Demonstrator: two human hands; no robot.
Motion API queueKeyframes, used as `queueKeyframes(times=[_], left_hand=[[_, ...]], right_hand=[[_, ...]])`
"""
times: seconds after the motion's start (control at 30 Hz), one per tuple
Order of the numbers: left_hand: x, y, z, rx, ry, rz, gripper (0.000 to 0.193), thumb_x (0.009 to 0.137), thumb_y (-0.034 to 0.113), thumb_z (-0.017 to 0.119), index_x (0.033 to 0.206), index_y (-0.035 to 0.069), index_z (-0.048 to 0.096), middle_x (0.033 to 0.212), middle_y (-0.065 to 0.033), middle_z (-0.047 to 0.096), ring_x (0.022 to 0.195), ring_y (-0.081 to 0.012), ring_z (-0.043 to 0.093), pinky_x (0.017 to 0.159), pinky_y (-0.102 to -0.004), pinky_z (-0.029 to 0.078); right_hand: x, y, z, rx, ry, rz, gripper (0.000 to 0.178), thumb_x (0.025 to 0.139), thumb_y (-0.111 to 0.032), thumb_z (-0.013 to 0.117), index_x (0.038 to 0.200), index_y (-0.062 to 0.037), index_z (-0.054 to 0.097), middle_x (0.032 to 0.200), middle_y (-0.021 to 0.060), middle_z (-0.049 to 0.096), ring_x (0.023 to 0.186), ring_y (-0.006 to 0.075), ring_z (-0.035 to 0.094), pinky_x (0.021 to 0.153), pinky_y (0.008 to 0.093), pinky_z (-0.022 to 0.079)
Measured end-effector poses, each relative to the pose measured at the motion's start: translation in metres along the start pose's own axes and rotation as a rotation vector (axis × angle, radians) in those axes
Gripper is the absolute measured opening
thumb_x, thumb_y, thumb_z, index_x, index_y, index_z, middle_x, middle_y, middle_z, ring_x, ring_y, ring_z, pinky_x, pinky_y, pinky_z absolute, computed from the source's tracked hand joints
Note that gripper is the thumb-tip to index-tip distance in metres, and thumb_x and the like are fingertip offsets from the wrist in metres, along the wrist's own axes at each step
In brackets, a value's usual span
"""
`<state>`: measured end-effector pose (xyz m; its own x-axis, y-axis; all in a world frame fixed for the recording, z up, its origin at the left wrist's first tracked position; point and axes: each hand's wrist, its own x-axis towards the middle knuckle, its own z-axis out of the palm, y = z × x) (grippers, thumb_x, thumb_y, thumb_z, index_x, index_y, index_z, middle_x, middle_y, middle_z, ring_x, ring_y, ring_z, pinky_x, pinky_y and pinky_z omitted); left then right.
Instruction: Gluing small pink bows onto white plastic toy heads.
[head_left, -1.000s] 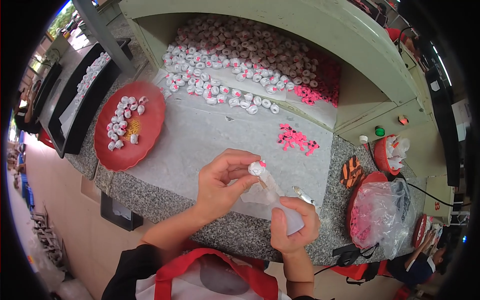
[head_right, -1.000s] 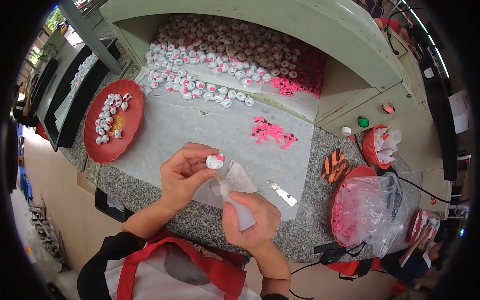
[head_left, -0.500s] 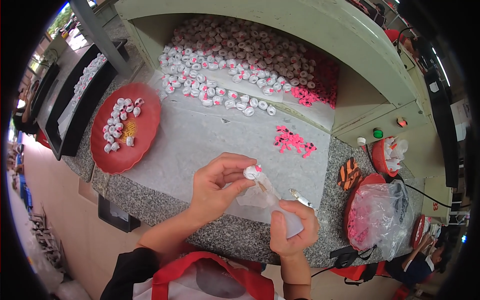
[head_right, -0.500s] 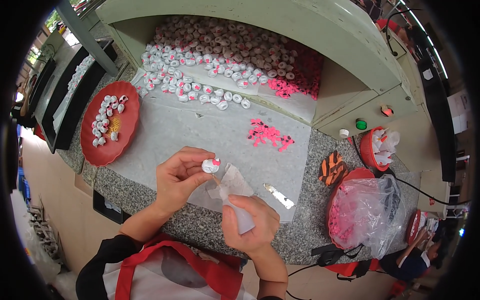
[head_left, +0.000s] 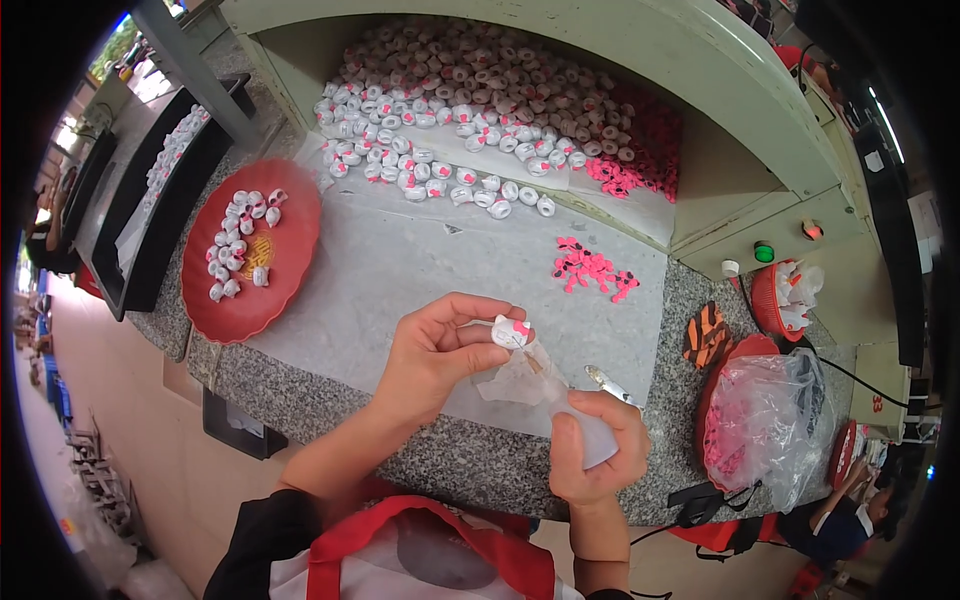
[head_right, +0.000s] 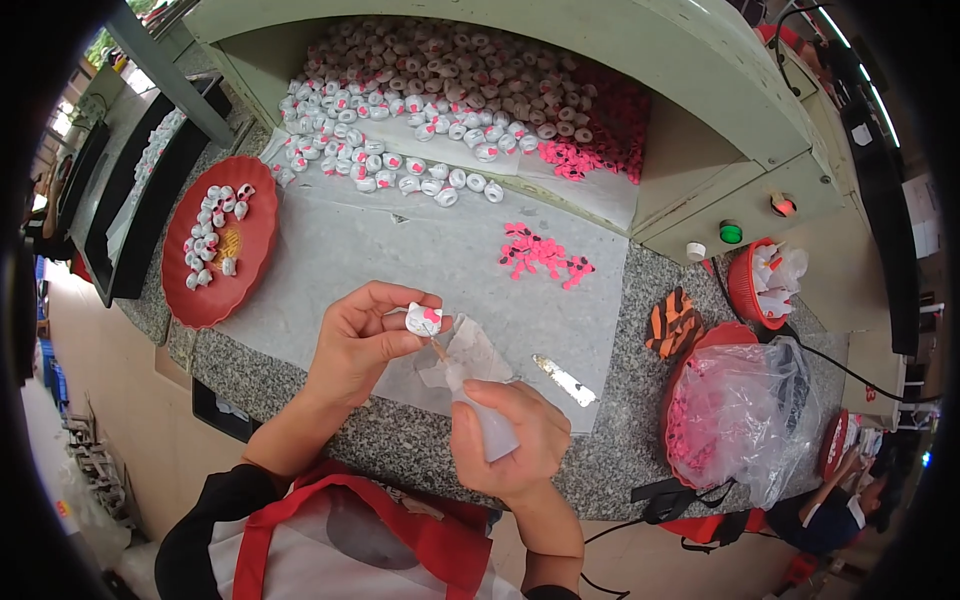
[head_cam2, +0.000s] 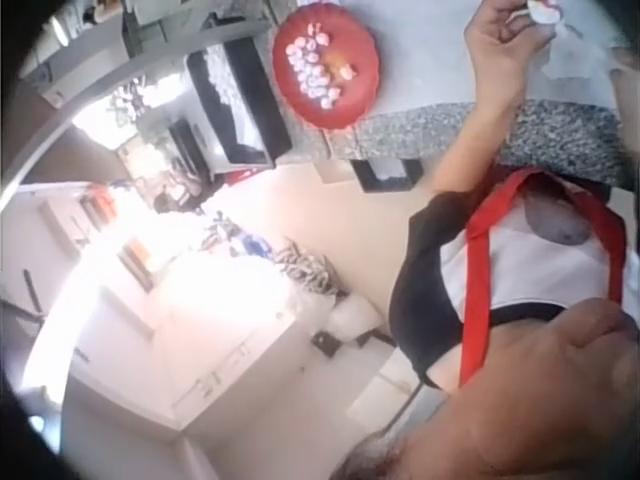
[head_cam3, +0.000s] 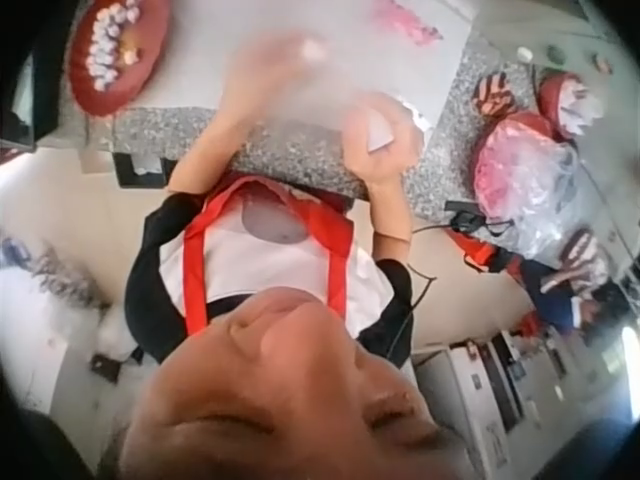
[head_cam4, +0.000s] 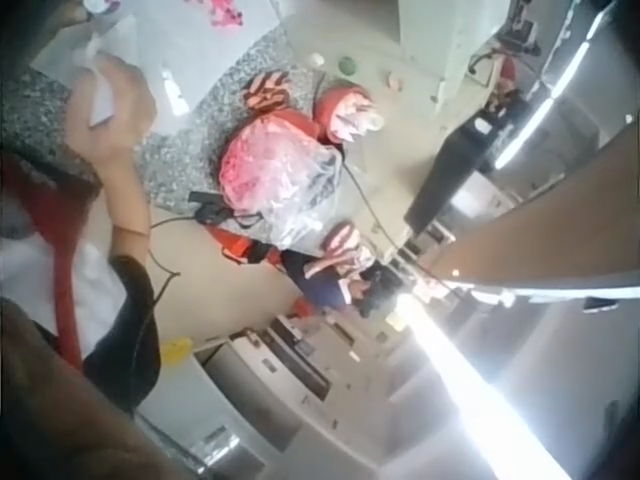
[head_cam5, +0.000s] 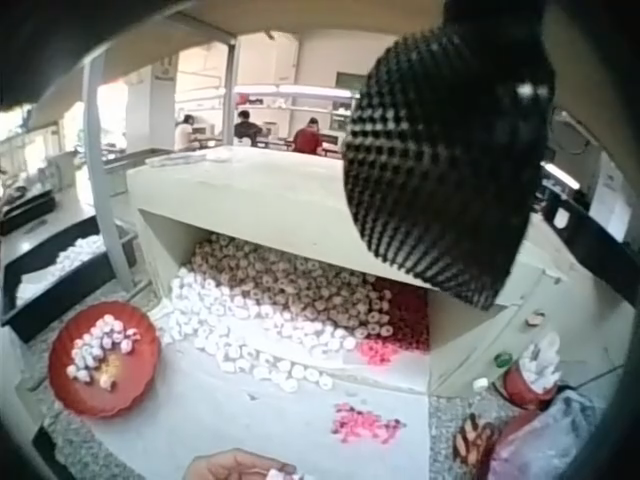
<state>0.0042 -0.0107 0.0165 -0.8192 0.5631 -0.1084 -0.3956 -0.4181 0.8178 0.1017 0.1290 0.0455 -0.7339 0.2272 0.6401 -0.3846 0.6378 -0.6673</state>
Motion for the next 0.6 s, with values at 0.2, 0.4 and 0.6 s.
queueKeyframes(times=[0.2,0.4,0.6], left_hand=[[0.0006,0.0006,-0.0007,0.008,0.011,0.012,0.034,0.071,-0.011,0.057,0.102,-0.004,0.05,0.105,-0.0155,0.056,0.097,-0.0263,0.057,0.085,-0.0344,0.045],[0.0016,-0.0004,-0.0029,0.015,0.005,0.034,0.034,0.071,-0.012,0.057,0.103,-0.004,0.05,0.105,-0.0159,0.056,0.097,-0.0267,0.057,0.085,-0.0343,0.046],[0.002,-0.0024,-0.0011,0.0,0.0,0.004,0.033,0.071,-0.011,0.056,0.103,-0.004,0.05,0.105,-0.0161,0.056,0.096,-0.0262,0.057,0.084,-0.0341,0.046]], right_hand=[[0.0007,0.0024,-0.0011,-0.021,0.023,-0.013,0.025,0.065,0.002,0.062,0.089,0.0038,0.052,0.073,0.011,0.06,0.052,0.0205,0.057,0.047,0.0269,0.045],[0.0024,-0.0044,-0.0029,-0.02,0.008,0.115,0.017,0.067,-0.004,0.061,0.082,0.001,0.056,0.072,0.0098,0.061,0.057,0.0188,0.058,0.053,0.0262,0.045],[-0.0008,-0.0037,-0.0003,-0.002,0.035,0.169,0.016,0.069,-0.01,0.062,0.081,-0.0008,0.058,0.072,0.0091,0.061,0.06,0.0164,0.058,0.056,0.0251,0.044]])
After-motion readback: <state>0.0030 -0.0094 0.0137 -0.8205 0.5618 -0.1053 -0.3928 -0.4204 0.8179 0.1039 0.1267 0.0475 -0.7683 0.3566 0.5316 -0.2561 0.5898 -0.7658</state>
